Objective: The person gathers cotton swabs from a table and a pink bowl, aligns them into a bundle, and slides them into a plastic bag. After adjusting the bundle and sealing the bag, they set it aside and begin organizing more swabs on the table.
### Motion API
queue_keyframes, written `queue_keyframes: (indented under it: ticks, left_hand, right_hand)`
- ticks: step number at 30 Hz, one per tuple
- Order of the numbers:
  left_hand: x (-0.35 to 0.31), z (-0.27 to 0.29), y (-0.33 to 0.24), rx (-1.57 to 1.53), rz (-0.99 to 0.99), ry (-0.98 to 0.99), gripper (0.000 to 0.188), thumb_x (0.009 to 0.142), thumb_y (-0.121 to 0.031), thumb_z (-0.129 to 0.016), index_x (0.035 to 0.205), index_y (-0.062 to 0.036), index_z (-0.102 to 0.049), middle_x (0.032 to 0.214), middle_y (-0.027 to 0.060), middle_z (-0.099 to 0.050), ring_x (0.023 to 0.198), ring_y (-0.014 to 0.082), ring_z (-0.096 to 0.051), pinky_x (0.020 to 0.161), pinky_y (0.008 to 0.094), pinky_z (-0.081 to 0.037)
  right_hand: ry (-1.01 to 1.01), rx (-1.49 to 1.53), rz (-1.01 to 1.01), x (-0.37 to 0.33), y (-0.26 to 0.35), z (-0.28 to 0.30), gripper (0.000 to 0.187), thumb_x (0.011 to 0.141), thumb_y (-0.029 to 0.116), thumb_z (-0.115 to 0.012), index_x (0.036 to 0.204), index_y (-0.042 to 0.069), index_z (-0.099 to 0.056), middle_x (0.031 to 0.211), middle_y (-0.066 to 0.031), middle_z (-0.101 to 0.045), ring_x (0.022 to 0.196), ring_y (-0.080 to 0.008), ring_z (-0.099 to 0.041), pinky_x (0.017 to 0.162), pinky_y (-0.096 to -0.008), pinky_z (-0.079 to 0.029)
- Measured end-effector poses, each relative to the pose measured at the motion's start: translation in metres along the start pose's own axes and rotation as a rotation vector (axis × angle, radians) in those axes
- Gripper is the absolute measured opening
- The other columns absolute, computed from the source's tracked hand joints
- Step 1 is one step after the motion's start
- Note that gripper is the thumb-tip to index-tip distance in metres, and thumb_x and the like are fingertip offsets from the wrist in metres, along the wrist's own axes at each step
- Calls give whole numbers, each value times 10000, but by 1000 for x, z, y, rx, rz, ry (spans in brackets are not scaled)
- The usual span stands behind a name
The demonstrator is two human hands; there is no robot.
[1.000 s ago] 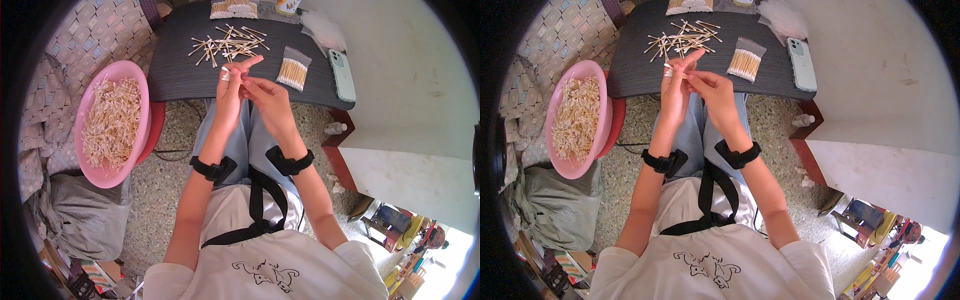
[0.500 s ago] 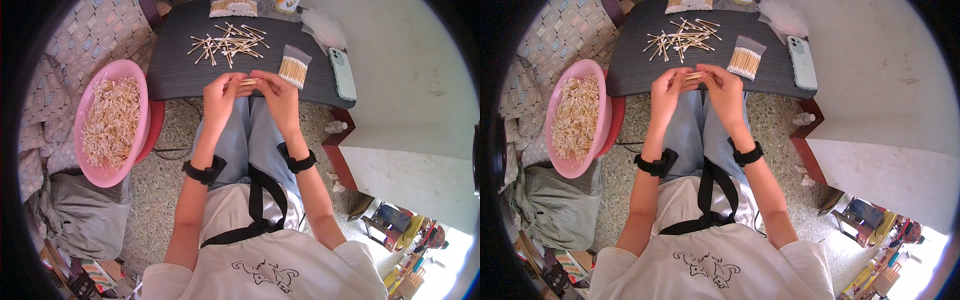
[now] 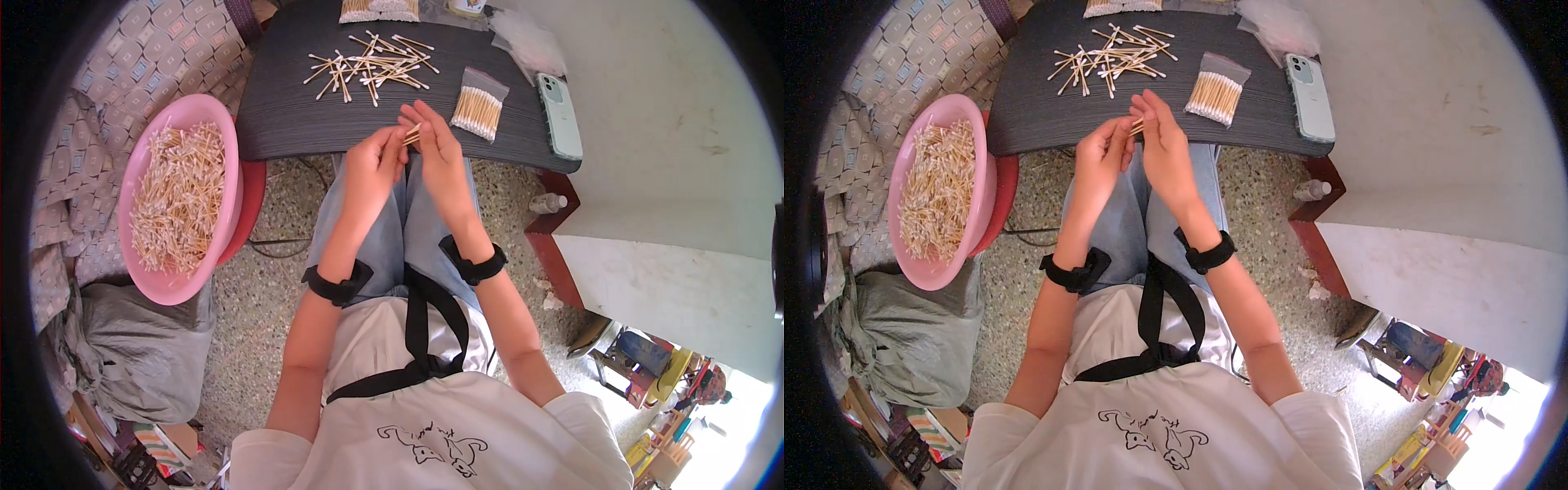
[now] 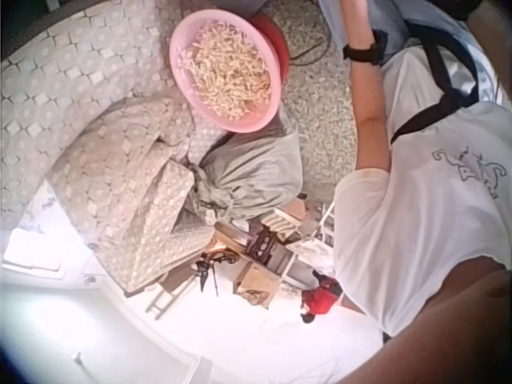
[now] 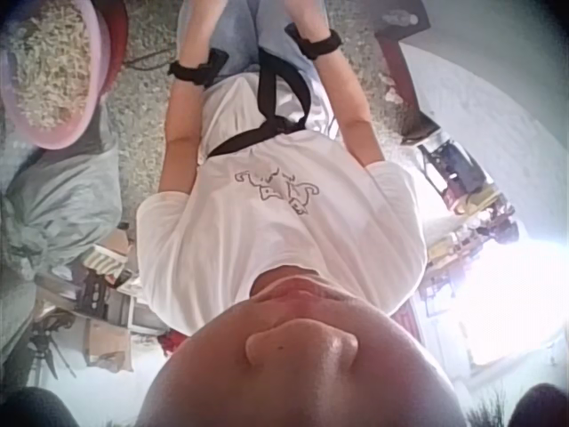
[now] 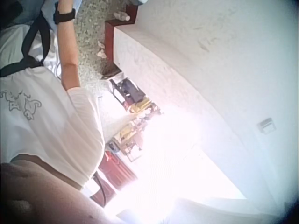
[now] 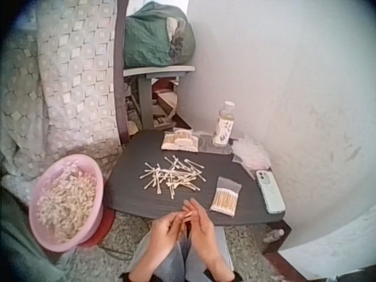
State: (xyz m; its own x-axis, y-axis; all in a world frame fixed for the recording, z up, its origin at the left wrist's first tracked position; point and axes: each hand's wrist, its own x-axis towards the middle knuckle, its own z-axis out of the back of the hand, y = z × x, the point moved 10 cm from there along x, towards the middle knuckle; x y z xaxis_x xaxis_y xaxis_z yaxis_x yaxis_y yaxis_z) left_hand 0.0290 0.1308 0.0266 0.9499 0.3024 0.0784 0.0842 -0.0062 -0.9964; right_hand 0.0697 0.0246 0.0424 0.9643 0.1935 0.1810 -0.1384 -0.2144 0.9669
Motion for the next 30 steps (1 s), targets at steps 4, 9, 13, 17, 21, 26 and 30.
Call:
queue_keyframes:
  ticks: [4,9,13,17,21,26,30]
  left_hand:
    - [0,4,-6,125,-49,-19,252,950,-220,-540,1015,-4,-653,647,-25,-536,506,35,-427,449,192,-318]
    - [4,3,-5,-13,6,97,242,932,-204,-566,1007,10,-650,714,26,-610,572,66,-533,495,190,-385]
    - [1,1,-2,-207,113,140,257,917,-181,-581,1023,48,-629,862,129,-680,740,155,-664,616,217,-506]
    - [-1,5,6,-216,164,167,273,917,-178,-580,1037,65,-615,911,157,-679,802,194,-677,686,249,-541]
    - [-3,-1,11,-331,228,180,264,905,-151,-595,1050,68,-612,941,159,-672,828,198,-675,735,265,-549]
    - [-3,3,2,-292,212,156,229,881,-78,-608,1034,91,-607,921,176,-665,815,205,-674,749,274,-556]
    - [-2,4,-4,-209,152,200,232,872,-86,-623,1026,87,-620,909,169,-668,800,197,-672,748,274,-556]
  right_hand:
    - [108,-406,151,1,22,-3,271,953,93,-469,1142,-73,-567,987,-140,-673,880,-172,-649,771,-279,-504]
    - [214,-234,-145,7,4,17,213,884,82,-596,1039,-62,-627,839,-85,-675,737,-106,-638,657,-228,-503]
    - [215,-60,-170,7,8,17,189,850,60,-638,1004,-49,-649,828,-84,-674,712,-106,-636,641,-215,-507]
    - [241,-72,-292,3,-1,19,206,852,62,-641,1031,-42,-645,851,-70,-668,744,-99,-614,689,-216,-490]
    - [293,-37,-263,8,-3,20,208,828,43,-658,1013,-50,-647,856,-90,-677,754,-111,-630,676,-219,-498]
    - [293,-85,-239,8,1,21,200,821,40,-660,1000,-49,-652,839,-95,-681,731,-109,-636,651,-220,-504]
    - [339,-209,-213,5,9,17,192,838,53,-647,1002,-46,-652,830,-89,-681,681,-102,-626,634,-216,-501]
